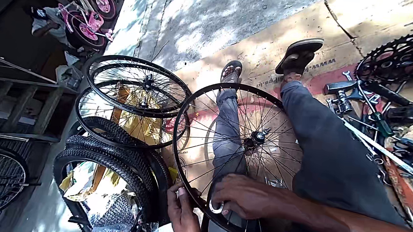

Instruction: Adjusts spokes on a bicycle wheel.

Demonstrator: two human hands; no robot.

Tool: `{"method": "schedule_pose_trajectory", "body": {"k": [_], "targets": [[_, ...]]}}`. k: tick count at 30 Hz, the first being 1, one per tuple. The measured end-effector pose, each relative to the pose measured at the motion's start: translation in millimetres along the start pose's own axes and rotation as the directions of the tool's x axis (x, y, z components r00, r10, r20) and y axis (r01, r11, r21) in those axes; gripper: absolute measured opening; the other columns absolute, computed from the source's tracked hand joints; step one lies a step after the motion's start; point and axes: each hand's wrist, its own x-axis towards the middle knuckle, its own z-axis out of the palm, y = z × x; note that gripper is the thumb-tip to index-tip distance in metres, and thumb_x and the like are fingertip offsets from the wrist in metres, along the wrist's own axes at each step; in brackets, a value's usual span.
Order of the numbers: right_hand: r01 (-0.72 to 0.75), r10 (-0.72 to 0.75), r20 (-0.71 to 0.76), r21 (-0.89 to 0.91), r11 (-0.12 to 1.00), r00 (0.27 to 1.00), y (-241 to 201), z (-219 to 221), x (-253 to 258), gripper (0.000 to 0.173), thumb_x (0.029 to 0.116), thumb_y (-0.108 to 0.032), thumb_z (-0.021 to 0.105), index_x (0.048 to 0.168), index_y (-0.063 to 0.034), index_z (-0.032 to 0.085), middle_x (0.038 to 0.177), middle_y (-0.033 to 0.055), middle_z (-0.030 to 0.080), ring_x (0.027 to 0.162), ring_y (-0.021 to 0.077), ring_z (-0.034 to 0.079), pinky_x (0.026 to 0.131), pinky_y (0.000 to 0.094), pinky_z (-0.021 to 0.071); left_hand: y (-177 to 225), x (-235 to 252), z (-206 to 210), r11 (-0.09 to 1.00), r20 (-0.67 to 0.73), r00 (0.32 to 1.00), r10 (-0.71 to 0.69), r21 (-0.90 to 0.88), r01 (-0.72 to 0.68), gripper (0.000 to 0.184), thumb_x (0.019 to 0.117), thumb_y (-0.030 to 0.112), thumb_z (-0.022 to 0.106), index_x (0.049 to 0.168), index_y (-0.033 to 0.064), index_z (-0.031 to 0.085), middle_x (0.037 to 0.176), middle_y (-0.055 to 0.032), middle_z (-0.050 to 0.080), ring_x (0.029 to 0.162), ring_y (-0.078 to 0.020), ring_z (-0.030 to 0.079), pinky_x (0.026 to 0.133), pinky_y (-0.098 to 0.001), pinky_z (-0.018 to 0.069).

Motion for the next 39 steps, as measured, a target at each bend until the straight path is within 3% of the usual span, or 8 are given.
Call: {"method": "schedule_pose_trajectory", "body": {"k": [5,11,16,21,26,31,35,39], "targets": [[-0.208,0.198,-0.091,-0.124,0.970,0.976,-3.6,22.3,19.3,0.020,0.0873,-0.008,0.068,0.107,-0.0100,0.066,0.087,0.0104,0.069,0.083,0.0301,0.069,0.074,0.0519,0.0546,0.3,17.6,-13.2,0.998,0.102,0.994,-0.047,-0.043,0.052,0.019,0.1018,-0.002,0.041,0.119,-0.0036,0.050,0.084,-0.0151,0.067,0.065,-0.0232,0.069,0.055,-0.0347,0.0608],[-0.139,0.128,0.059,0.282,0.949,0.990,8.0,-10.2,1.9,0.022,0.0902,-0.024,0.080,0.104,-0.0091,0.073,0.104,0.0029,0.068,0.093,0.0137,0.064,0.087,0.0354,0.0536,5.2,16.4,-12.8,0.989,0.092,0.990,-0.110,-0.084,0.118,0.022,0.1019,-0.001,0.040,0.121,-0.0020,0.049,0.092,-0.0164,0.067,0.072,-0.0239,0.069,0.063,-0.0365,0.0615],[-0.274,0.269,-0.061,-0.102,0.956,0.961,-4.8,15.5,18.6,0.011,0.0949,-0.013,0.064,0.105,-0.0095,0.067,0.084,0.0102,0.068,0.081,0.0295,0.069,0.073,0.0518,0.0542,5.3,18.0,-9.1,0.989,0.089,0.992,-0.091,-0.111,0.101,0.019,0.1023,-0.003,0.040,0.118,-0.0032,0.050,0.085,-0.0149,0.067,0.067,-0.0229,0.069,0.058,-0.0344,0.0612],[-0.187,0.166,0.101,0.267,0.945,0.981,6.2,-9.1,6.9,0.030,0.0898,-0.029,0.082,0.108,-0.0076,0.070,0.099,0.0050,0.068,0.086,0.0162,0.064,0.082,0.0381,0.0544,5.8,15.8,-14.8,0.987,0.109,0.988,-0.112,-0.104,0.124,0.022,0.1021,-0.004,0.040,0.121,-0.0045,0.050,0.091,-0.0187,0.069,0.070,-0.0247,0.071,0.061,-0.0354,0.0616],[-0.278,0.277,-0.019,-0.110,0.954,0.961,-5.7,15.4,19.3,0.017,0.0922,-0.010,0.064,0.109,-0.0100,0.065,0.086,0.0111,0.068,0.083,0.0314,0.069,0.075,0.0538,0.0542,6.8,18.3,-10.5,0.990,0.103,0.991,-0.081,-0.107,0.092,0.018,0.1005,-0.005,0.040,0.115,-0.0033,0.050,0.085,-0.0156,0.067,0.067,-0.0232,0.070,0.057,-0.0349,0.0616],[-0.192,0.158,0.150,0.246,0.950,0.976,5.5,-13.5,8.3,0.032,0.0906,-0.027,0.080,0.112,-0.0070,0.069,0.104,0.0081,0.068,0.091,0.0213,0.065,0.087,0.0439,0.0534,7.3,16.6,-10.4,0.989,0.099,0.989,-0.106,-0.096,0.116,0.020,0.1030,-0.001,0.039,0.120,-0.0042,0.049,0.088,-0.0164,0.068,0.068,-0.0235,0.070,0.060,-0.0349,0.0616],[-0.286,0.282,-0.068,-0.064,0.956,0.957,-5.2,16.8,15.5,0.016,0.0933,-0.013,0.065,0.109,-0.0098,0.065,0.087,0.0105,0.069,0.082,0.0295,0.069,0.074,0.0519,0.0554,6.3,17.9,-7.2,0.990,0.089,0.992,-0.086,-0.105,0.096,0.017,0.1023,-0.002,0.040,0.117,-0.0039,0.050,0.083,-0.0154,0.067,0.064,-0.0221,0.069,0.053,-0.0321,0.0594],[-0.189,0.173,0.155,0.090,0.978,0.973,0.5,-8.2,13.0,0.034,0.0919,-0.028,0.078,0.116,-0.0074,0.065,0.094,0.0111,0.070,0.085,0.0282,0.067,0.083,0.0517,0.0527,6.6,16.2,-11.7,0.989,0.126,0.989,-0.081,-0.114,0.096,0.022,0.0978,-0.005,0.040,0.119,-0.0041,0.049,0.087,-0.0172,0.068,0.065,-0.0227,0.069,0.054,-0.0317,0.0590]]}}
